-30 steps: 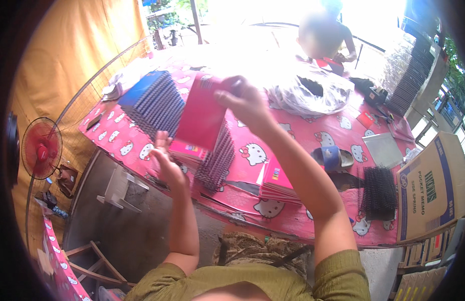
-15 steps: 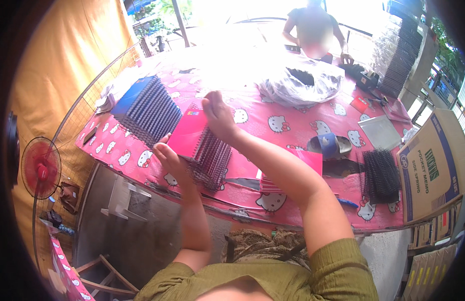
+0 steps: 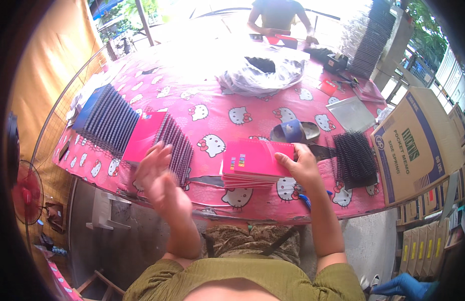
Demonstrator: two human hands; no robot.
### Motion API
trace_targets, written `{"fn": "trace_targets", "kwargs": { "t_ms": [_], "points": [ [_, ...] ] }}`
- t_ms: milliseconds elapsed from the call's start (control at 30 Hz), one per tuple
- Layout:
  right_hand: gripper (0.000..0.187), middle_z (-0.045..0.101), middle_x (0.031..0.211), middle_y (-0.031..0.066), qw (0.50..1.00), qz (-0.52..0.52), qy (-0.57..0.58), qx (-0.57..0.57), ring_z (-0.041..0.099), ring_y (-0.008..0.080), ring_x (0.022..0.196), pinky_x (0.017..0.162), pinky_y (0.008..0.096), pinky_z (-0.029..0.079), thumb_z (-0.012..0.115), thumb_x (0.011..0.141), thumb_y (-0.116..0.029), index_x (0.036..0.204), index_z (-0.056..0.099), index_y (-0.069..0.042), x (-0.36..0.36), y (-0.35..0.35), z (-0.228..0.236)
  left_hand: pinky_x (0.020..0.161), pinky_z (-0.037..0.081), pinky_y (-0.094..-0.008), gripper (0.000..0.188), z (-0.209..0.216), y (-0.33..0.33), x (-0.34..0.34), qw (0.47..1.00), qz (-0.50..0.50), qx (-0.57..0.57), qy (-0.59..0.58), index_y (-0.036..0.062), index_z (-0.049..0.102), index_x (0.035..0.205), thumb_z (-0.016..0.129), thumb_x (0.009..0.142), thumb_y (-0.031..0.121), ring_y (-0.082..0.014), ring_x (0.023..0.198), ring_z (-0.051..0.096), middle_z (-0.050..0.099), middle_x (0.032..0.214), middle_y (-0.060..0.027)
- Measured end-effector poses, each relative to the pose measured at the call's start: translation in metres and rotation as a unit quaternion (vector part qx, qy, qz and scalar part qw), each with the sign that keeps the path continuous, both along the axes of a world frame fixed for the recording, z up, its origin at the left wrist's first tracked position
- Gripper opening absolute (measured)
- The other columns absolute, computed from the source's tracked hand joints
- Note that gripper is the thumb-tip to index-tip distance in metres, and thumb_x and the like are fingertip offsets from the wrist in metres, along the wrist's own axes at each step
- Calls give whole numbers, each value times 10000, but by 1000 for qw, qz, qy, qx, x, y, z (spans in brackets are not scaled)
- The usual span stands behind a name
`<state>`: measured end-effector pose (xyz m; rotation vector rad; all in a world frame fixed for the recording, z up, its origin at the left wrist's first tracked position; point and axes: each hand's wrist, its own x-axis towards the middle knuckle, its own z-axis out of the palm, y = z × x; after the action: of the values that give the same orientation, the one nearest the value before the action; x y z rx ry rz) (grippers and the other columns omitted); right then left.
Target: The person is assembling notebooks by threading spiral coils through the punched edges, using pliers to cut the excess wire and secure the ends, and stacking the finished items.
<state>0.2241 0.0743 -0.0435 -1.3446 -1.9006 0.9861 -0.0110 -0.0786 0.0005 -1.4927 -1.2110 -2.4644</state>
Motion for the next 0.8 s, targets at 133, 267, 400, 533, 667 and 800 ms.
{"fn": "trace_targets", "kwargs": {
  "t_ms": [133, 267, 400, 533, 667, 800],
  "points": [
    [400, 638, 866, 149, 991, -57, 64, 101, 640, 230, 786, 691, 332, 512, 777, 794, -191, 983, 491, 15, 6, -9, 26, 1051, 354, -416, 642, -17, 34, 21, 983, -64, -140, -95, 34, 285, 1396, 648, 870, 95, -333, 1262, 427, 418, 1371, -176],
    [337, 619, 873, 73, 965, 59, 151, 206, 596, 128, 806, 688, 296, 509, 754, 789, -21, 960, 464, -42, -37, -34, 12, 1100, 237, -521, 852, -46, 57, 43, 950, -154, -269, -45, 86, 166, 1475, 707, 817, 96, -387, 1297, 361, 213, 1472, -224],
    [309, 627, 915, 82, 950, 45, 265, 160, 602, 136, 825, 711, 298, 507, 753, 791, -37, 955, 492, -39, -48, -36, -7, 1069, 267, -491, 626, -7, 52, 64, 931, 103, -270, 221, 129, 446, 1361, 730, 803, 128, -318, 1191, 448, 383, 1383, -220],
    [328, 639, 960, 98, 956, 104, 110, 251, 633, 182, 858, 743, 320, 517, 796, 748, -95, 965, 560, -27, -25, -24, 8, 974, 336, -428, 253, -2, 62, 56, 903, 50, -274, 326, 138, 719, 1027, 757, 779, 176, -238, 1069, 519, 684, 1011, -48],
    [329, 656, 947, 155, 987, -108, 25, 120, 647, 274, 832, 765, 367, 516, 794, 751, -245, 880, 639, 15, 50, 30, 20, 838, 385, -328, 126, 8, 66, 53, 923, 21, -273, 271, 118, 751, 866, 761, 755, 177, -194, 915, 526, 698, 831, 16],
    [342, 625, 964, 160, 919, -189, -274, 210, 627, 334, 892, 783, 416, 510, 749, 785, -228, 1027, 608, -32, 106, 75, -51, 822, 381, -329, 140, 5, 74, 59, 931, 10, -254, 261, 141, 757, 863, 776, 744, 212, -182, 853, 504, 673, 792, 28]
  ]
}}
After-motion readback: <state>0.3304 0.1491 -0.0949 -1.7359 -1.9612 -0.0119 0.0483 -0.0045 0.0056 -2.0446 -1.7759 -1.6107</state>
